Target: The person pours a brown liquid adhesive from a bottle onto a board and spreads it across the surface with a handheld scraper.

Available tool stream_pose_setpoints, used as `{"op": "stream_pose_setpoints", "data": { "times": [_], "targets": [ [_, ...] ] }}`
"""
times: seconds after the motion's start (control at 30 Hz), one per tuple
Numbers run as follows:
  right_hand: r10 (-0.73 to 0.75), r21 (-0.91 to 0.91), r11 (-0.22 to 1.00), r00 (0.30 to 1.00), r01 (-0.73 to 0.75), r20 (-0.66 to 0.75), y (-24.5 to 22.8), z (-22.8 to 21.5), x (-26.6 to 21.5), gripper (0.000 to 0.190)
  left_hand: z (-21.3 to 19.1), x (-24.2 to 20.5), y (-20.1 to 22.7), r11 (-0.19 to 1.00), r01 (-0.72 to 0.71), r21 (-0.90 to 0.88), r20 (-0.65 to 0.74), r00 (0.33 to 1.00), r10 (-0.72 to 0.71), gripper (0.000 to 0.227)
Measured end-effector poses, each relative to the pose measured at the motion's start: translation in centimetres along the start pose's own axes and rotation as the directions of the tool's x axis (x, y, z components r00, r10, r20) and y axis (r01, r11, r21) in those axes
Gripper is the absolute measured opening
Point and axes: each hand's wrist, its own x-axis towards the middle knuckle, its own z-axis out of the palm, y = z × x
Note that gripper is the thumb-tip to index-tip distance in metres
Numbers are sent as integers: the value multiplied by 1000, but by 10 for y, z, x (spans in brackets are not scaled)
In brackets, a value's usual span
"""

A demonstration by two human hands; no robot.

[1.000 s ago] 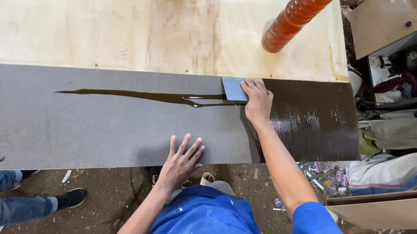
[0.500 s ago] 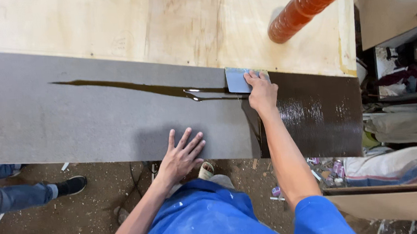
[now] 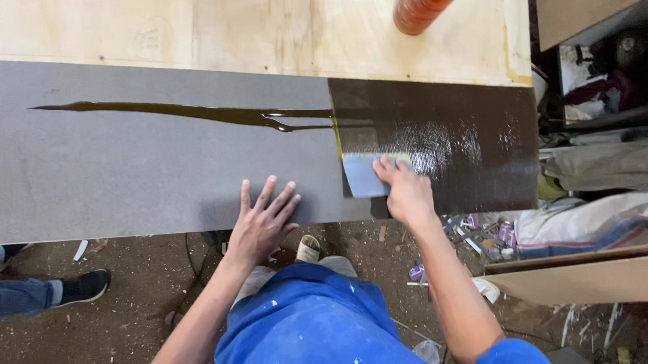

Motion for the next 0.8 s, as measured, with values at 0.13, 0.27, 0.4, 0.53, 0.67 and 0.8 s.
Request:
{"op": "stream_pose_setpoints", "data": {
  "times": [0.13,0.27,0.4,0.53,0.67,0.8],
  "targets": [
    [10,-19,1000,996,-8,94,-5,17,-53,76,-3,-2,4,998,55,13,50,997,-55,57],
    [21,26,999,986,-26,166,15,53,-90,72,-5,-3,2,999,40,23,51,998,-41,57],
    [49,139,986,961,-90,272,-31,-45,-147,71,-5,-2,-2,997,80,-3,131,988,-79,59],
    [-64,544,835,996,84,-57,-54,-99,-128,79,-9,-14,-21,989,82,-124,124,990,-67,71],
    [-141,411,835,864,367,-484,-80,-98,-37,79,-44,-29,-55,999,34,-29,178,984,-28,73],
    [-190,148,926,768,347,-611,-102,-73,67,71,-32,-44,-78,995,-29,-94,93,995,37,63]
  ]
}}
